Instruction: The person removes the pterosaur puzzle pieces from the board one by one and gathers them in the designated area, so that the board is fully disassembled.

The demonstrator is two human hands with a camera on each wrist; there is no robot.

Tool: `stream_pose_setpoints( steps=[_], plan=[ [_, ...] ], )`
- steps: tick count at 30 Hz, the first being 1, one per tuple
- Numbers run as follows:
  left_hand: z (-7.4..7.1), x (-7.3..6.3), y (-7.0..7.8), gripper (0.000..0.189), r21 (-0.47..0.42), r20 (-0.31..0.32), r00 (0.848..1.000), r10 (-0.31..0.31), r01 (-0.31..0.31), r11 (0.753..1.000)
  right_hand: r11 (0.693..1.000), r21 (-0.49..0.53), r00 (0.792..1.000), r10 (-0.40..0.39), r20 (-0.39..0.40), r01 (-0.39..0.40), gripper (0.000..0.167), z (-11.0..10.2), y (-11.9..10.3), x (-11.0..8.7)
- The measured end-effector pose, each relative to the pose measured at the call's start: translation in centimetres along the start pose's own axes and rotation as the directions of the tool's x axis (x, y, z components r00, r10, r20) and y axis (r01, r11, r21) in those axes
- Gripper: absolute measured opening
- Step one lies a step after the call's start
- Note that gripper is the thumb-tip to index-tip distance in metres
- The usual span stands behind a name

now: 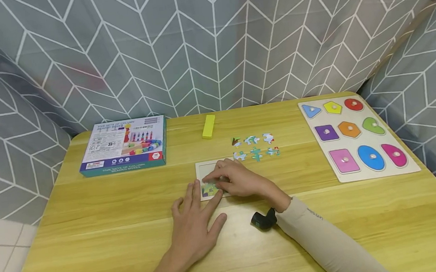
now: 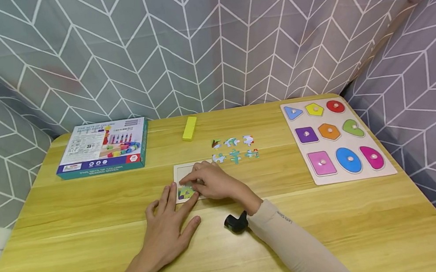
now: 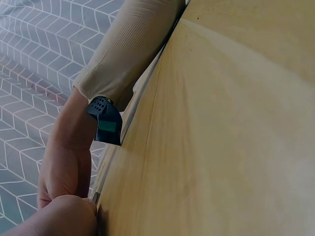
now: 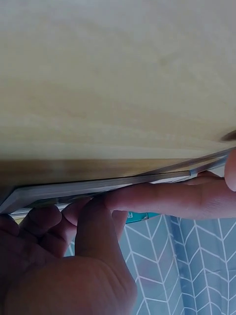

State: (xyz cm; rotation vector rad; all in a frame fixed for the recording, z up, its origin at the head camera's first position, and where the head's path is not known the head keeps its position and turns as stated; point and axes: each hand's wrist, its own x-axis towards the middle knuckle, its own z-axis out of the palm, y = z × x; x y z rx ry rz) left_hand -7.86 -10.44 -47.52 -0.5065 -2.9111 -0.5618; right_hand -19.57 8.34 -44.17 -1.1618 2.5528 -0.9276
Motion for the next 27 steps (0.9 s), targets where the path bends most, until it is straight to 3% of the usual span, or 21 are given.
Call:
stream_pose_setpoints(
  steps=[13,21,27],
  plan=[
    [0.01,-0.02,0.03,0.052,0.006,-0.003,1.000,0.005,-0.005,1.000,1.000,-0.019,1.000,-0.012,-0.005,0.012,0.033,0.21,0.09,0.12],
    [0.09,-0.19,0.24,0.052,0.057,-0.051,0.996,0.078,-0.075,0.996,1.000,-0.020,1.000,-0.016,-0.002,0.016,0.032,0.23,0.11,0.17],
    [0.14,-0.32,0.41,0.053,0.004,-0.013,1.000,0.024,-0.024,1.000,1.000,-0.025,1.000,-0.008,-0.002,0.008,0.032,0.26,0.24,0.16]
  ],
)
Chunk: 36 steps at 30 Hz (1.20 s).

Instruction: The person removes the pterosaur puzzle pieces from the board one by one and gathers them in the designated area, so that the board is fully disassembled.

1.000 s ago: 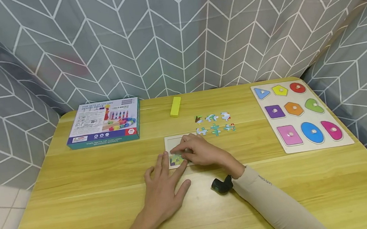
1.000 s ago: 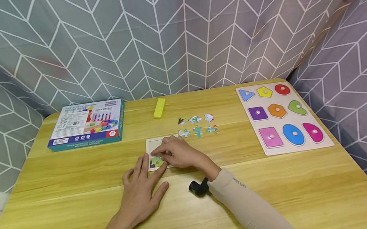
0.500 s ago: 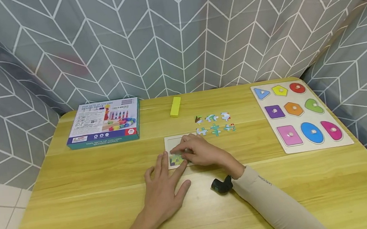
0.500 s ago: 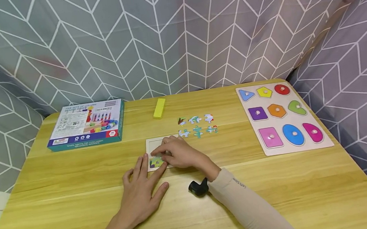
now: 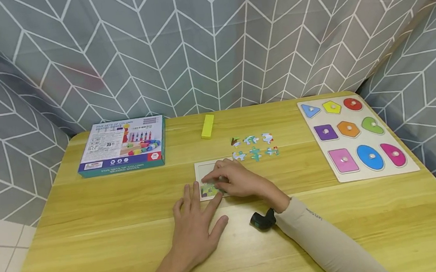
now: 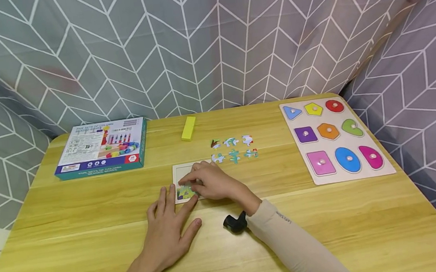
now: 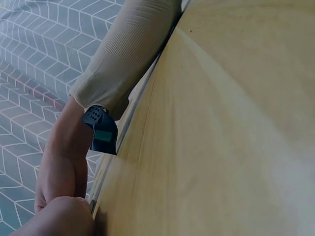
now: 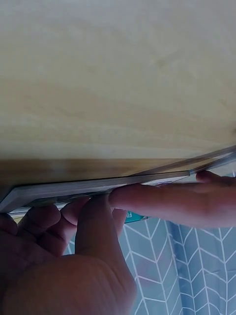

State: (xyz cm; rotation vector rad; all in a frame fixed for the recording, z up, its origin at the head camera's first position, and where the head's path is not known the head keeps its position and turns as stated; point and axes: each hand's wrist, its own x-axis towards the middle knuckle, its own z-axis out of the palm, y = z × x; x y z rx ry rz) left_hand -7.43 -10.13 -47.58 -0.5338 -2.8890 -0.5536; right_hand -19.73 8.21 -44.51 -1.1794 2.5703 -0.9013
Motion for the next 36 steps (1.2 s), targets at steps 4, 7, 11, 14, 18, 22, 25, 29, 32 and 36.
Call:
stream_pose_setpoints(
  steps=[4,7,11,14,18,22,25,29,32,36],
  plan=[
    [-0.01,-0.09,-0.01,0.054,-0.010,0.020,1.000,-0.019,0.019,1.000,1.000,0.002,1.000,-0.012,-0.002,0.012,0.032,0.02,0.01,-0.01],
    [-0.01,-0.12,-0.04,0.054,-0.013,0.024,0.999,-0.023,0.023,1.000,1.000,-0.005,1.000,-0.018,-0.001,0.018,0.032,0.08,0.03,0.02],
    [-0.06,-0.09,-0.03,0.053,-0.021,0.036,0.999,-0.033,0.034,0.999,1.000,-0.007,1.000,-0.018,-0.001,0.018,0.032,0.08,0.03,0.03],
    [-0.12,-0.07,0.01,0.053,-0.027,0.042,0.998,-0.041,0.042,0.999,1.000,-0.006,1.000,-0.017,-0.002,0.017,0.031,0.00,0.02,0.03],
    [-0.20,-0.06,0.07,0.052,-0.034,0.037,0.998,-0.041,0.043,0.998,1.000,0.004,1.000,-0.015,-0.006,0.015,0.030,-0.08,-0.01,0.03],
    [-0.17,0.01,0.12,0.052,-0.035,0.022,0.999,-0.033,0.033,0.999,1.000,0.026,1.000,-0.013,-0.020,0.013,0.029,-0.11,-0.02,-0.07],
    [-0.10,0.05,0.11,0.052,-0.027,0.008,1.000,-0.025,0.026,0.999,0.999,0.047,0.999,-0.008,-0.038,0.010,0.029,-0.06,0.03,-0.16],
    [-0.02,0.05,0.07,0.051,-0.021,-0.001,1.000,-0.020,0.020,1.000,0.996,0.090,0.998,0.001,-0.064,0.005,0.029,0.08,0.12,-0.26],
    [0.03,0.02,0.06,0.051,-0.019,-0.014,1.000,-0.014,0.014,1.000,0.992,0.122,0.996,-0.002,-0.085,0.012,0.029,0.27,0.27,-0.29],
    [0.10,0.00,0.02,0.052,-0.010,-0.031,1.000,-0.005,0.004,1.000,0.985,0.170,0.996,0.004,-0.094,0.012,0.027,0.50,0.26,-0.24]
  ],
)
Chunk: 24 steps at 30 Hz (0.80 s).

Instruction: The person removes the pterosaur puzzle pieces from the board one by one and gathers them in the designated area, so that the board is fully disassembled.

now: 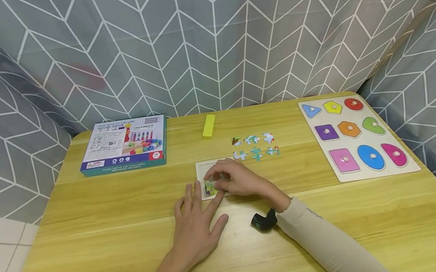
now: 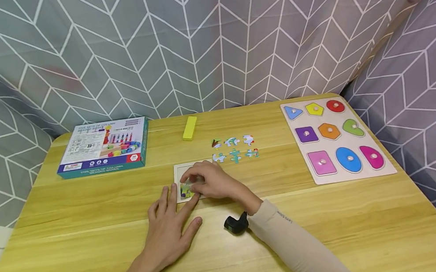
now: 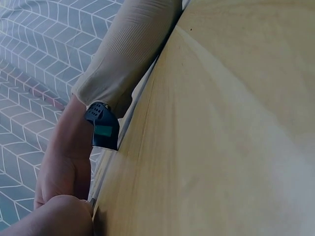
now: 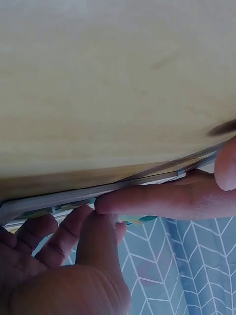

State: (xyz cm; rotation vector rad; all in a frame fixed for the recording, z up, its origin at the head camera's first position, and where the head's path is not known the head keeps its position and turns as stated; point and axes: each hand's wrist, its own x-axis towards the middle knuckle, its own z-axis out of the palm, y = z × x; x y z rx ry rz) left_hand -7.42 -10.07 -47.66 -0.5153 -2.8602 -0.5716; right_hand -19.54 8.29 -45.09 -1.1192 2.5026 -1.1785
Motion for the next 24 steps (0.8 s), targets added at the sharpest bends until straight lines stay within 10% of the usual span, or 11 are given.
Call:
stream_pose_setpoints(
  steps=[8,24],
  plan=[
    [-0.05,0.03,0.00,0.052,0.010,0.020,1.000,-0.004,0.004,1.000,0.984,0.163,0.997,0.072,0.038,-0.077,0.024,0.27,-0.07,0.06],
    [-0.03,-0.01,-0.04,0.051,0.018,0.026,1.000,-0.011,0.011,1.000,0.992,0.101,0.995,0.080,-0.058,-0.074,0.026,0.93,-0.09,-0.08]
  ],
)
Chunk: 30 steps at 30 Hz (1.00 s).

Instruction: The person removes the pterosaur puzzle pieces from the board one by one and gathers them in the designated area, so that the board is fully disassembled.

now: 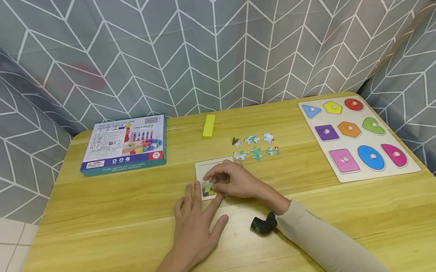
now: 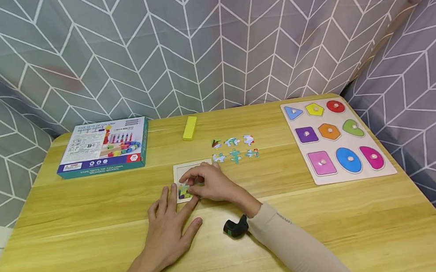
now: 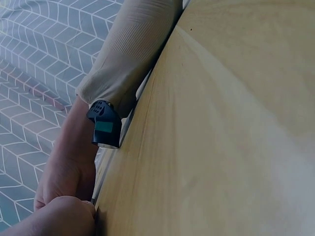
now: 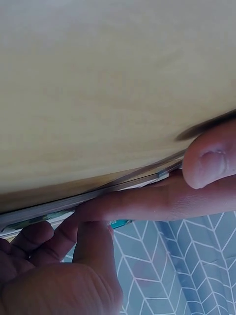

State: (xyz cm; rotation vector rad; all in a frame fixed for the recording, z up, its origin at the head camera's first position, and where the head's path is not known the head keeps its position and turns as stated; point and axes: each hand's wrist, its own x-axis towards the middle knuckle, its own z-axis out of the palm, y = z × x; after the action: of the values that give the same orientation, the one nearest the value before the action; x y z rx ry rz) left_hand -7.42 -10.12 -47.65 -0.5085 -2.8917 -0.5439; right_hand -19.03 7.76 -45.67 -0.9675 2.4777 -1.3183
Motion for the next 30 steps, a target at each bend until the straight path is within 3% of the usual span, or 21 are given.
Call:
stream_pose_setpoints(
  steps=[16,30],
  plan=[
    [-0.01,-0.03,0.00,0.052,-0.008,0.008,1.000,0.004,-0.004,1.000,1.000,-0.004,1.000,0.009,-0.007,-0.009,0.024,0.02,-0.17,0.04],
    [0.00,-0.05,0.06,0.052,-0.022,0.035,0.999,-0.005,0.005,1.000,0.995,0.101,1.000,0.013,0.014,-0.014,0.022,0.10,0.14,0.18]
  ],
)
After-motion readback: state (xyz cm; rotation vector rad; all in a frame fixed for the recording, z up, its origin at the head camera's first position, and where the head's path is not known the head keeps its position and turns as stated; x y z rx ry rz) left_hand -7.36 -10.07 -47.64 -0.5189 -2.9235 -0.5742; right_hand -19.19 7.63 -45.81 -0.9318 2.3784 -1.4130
